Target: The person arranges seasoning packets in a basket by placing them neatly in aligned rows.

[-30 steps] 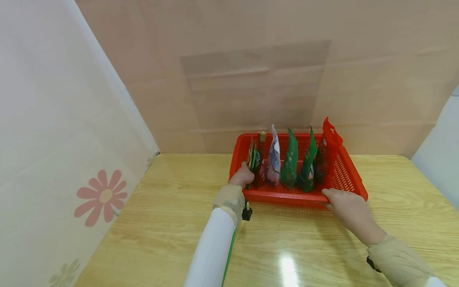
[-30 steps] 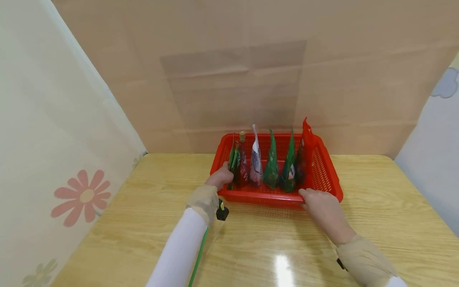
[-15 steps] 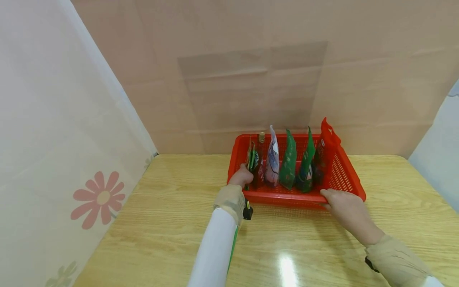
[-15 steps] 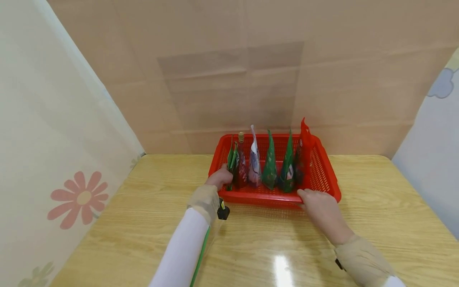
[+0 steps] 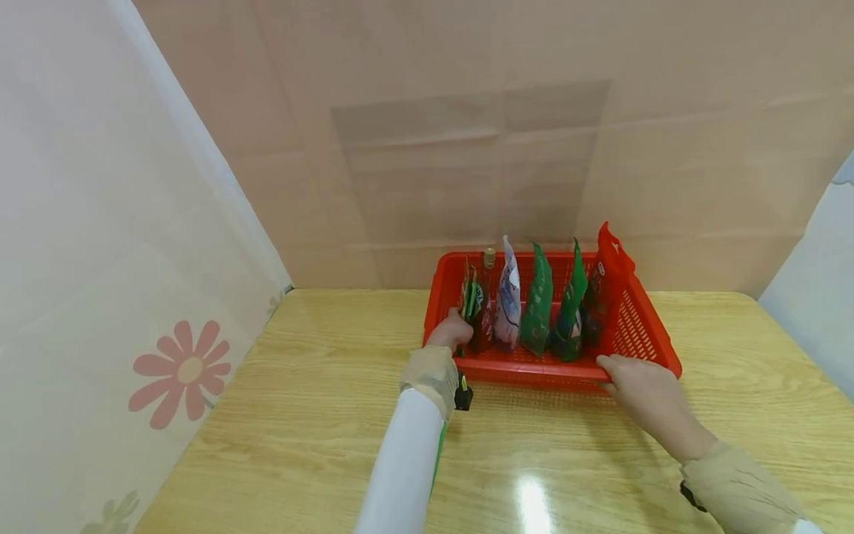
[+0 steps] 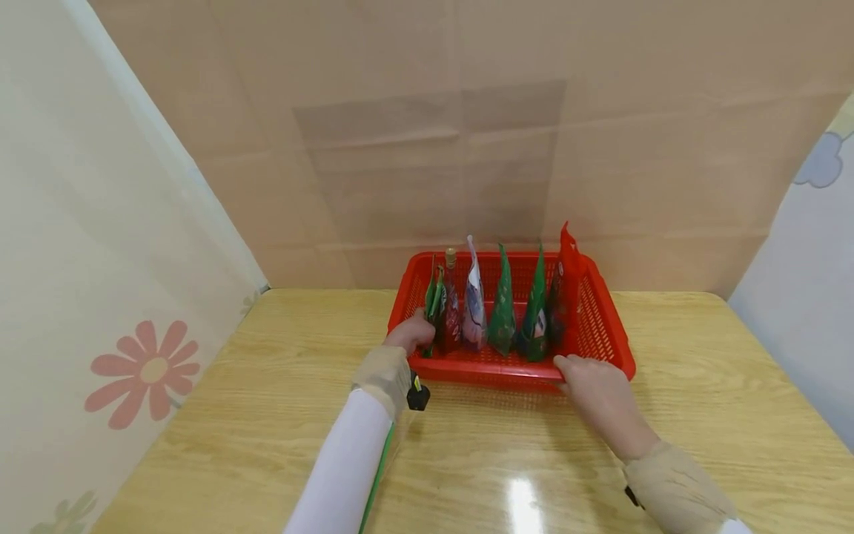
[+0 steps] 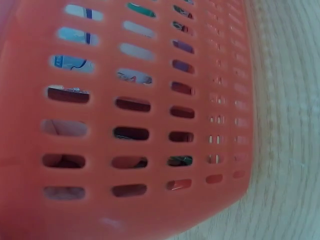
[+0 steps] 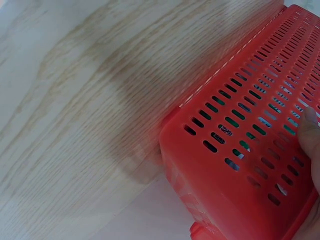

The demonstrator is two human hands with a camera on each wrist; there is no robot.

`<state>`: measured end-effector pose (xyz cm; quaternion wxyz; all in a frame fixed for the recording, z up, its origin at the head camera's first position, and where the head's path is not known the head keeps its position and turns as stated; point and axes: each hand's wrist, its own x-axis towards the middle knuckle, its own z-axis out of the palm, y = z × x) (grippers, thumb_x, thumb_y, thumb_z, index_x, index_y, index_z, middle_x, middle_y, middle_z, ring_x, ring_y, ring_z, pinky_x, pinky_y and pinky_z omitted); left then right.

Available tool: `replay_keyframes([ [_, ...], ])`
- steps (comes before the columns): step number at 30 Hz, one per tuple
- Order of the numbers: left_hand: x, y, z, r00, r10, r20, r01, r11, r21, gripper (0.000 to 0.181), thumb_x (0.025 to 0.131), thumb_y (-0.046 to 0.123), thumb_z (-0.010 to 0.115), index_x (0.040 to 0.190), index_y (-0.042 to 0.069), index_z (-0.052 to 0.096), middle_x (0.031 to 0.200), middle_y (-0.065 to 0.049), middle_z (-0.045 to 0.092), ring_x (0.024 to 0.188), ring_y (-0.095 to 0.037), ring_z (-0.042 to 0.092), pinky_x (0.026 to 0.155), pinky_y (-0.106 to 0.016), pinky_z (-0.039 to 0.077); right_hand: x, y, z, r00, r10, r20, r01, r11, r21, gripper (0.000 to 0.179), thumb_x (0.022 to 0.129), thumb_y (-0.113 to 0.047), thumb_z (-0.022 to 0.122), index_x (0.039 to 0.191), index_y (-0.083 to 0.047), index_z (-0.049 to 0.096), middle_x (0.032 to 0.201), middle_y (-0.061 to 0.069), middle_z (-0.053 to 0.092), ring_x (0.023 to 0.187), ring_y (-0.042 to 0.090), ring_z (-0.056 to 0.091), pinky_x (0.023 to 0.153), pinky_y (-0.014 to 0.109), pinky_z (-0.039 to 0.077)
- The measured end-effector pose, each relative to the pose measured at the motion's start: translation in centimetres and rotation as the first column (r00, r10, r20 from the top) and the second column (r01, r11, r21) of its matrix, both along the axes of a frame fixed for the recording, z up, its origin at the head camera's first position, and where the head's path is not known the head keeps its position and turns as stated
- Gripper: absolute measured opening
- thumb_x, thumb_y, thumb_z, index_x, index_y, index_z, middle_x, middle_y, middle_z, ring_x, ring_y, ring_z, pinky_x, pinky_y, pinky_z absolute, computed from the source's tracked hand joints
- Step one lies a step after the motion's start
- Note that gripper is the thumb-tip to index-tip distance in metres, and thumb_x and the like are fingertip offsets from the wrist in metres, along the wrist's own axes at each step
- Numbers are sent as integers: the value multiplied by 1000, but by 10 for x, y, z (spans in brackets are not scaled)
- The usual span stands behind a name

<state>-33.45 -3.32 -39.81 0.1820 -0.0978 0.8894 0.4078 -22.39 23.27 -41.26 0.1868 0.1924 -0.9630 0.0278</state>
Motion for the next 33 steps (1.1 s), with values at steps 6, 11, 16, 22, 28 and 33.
replay_keyframes([
  [6, 12, -2, 14, 999, -36, 36, 35, 999, 18, 63, 92, 5, 44, 149, 3, 18, 142, -20, 43, 119, -28, 47, 93, -32, 43, 0, 0, 0, 1000, -6, -3, 6, 1000, 2, 32, 65, -13, 85, 74, -14, 54, 64, 0, 60, 52, 15, 52, 46, 32, 43],
  [11, 7, -2, 13, 996, -63, 68, 59, 997, 55, 69, 90, 0, 43, 151, 4, 12, 149, -19, 35, 121, -27, 43, 78, -31, 37, 1, 1, 2, 1000, 0, -26, 0, 1000, 7, 33, 65, -13, 85, 72, -14, 53, 63, -1, 59, 51, 15, 52, 45, 31, 41],
  [16, 10, -2, 14, 995, -84, 58, 83, 996, 26, 70, 92, 8, 45, 153, 4, 9, 155, -17, 27, 129, -29, 41, 95, -35, 43, 3, 1, 3, 1000, -2, -24, 2, 1000, 11, 31, 64, -13, 86, 76, -12, 57, 67, 1, 63, 53, 17, 56, 47, 33, 45],
  [22, 14, -4, 11, 996, -78, 39, 78, 997, -17, 72, 91, 9, 47, 153, 3, 10, 156, -16, 27, 131, -27, 42, 106, -37, 40, 3, -1, -1, 1000, -13, 11, 13, 1000, 13, 30, 64, -13, 86, 81, -11, 61, 72, 3, 67, 58, 19, 60, 50, 35, 48],
  [28, 17, -2, 6, 987, -82, -139, 64, 989, -133, 41, 81, 3, 56, 120, -6, 47, 111, -20, 61, 88, -25, 55, 77, -33, 48, 4, -3, -2, 1000, -19, 9, 19, 1000, 9, 32, 65, -14, 86, 76, -14, 56, 65, -1, 60, 52, 14, 50, 46, 30, 41],
  [33, 21, 1, 9, 965, -123, -232, 67, 969, -238, 37, 82, 3, 62, 116, -5, 51, 105, -20, 65, 92, -30, 63, 82, -37, 53, 5, -2, 0, 1000, -19, 8, 19, 1000, 12, 31, 64, -14, 86, 78, -12, 58, 68, 0, 63, 53, 15, 53, 46, 30, 42],
])
